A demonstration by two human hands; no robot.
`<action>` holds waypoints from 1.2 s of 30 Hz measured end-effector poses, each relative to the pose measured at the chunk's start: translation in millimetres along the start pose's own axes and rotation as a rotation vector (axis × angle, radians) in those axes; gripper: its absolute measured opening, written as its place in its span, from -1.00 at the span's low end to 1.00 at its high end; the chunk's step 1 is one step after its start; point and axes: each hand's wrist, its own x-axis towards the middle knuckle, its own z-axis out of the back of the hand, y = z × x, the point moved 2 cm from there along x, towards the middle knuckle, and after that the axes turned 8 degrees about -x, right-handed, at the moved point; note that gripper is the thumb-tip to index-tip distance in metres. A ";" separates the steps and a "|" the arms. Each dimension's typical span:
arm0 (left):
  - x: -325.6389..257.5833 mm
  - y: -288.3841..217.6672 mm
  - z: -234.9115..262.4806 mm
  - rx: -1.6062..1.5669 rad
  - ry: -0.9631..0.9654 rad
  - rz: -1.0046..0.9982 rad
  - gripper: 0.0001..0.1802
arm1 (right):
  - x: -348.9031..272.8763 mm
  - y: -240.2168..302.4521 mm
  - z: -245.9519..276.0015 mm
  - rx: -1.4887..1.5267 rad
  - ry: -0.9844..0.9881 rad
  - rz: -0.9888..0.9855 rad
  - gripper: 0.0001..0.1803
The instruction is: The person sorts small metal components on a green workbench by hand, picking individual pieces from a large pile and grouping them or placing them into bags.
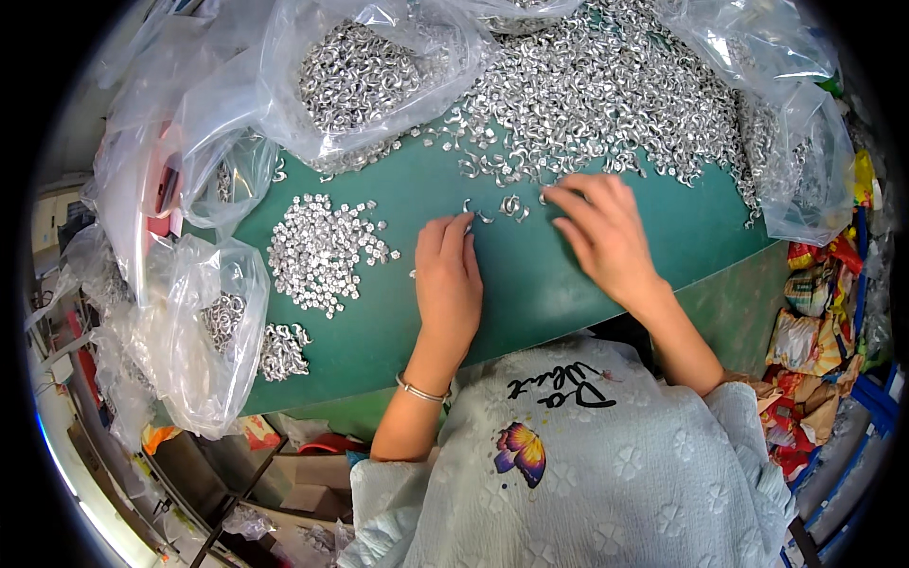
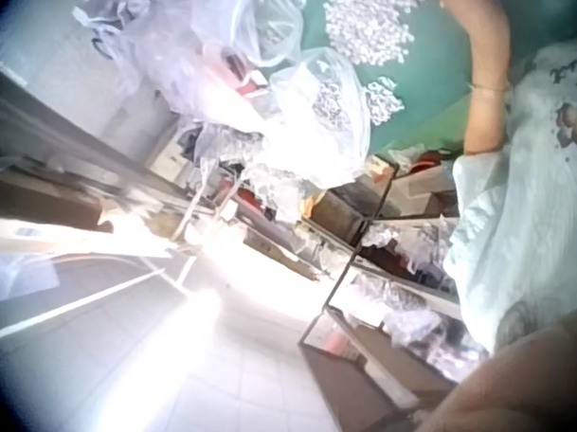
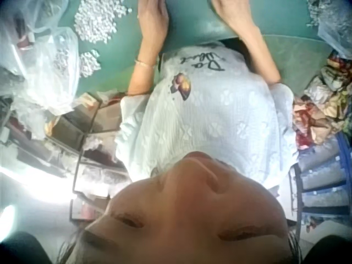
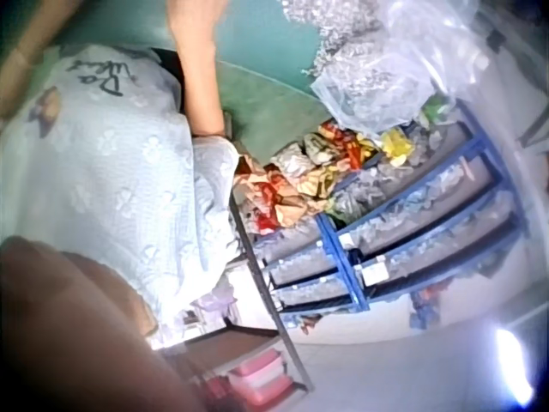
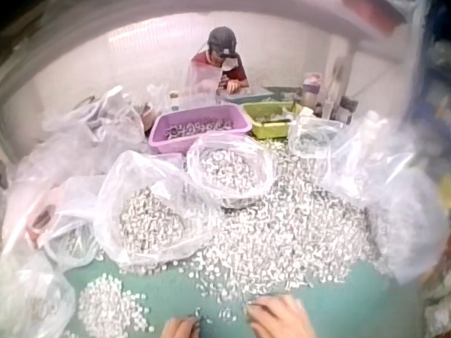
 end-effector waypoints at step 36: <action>-18.7 -36.0 -33.3 0.087 0.126 -0.157 -0.78 | -34.1 0.9 3.7 -0.028 0.043 -0.161 -0.74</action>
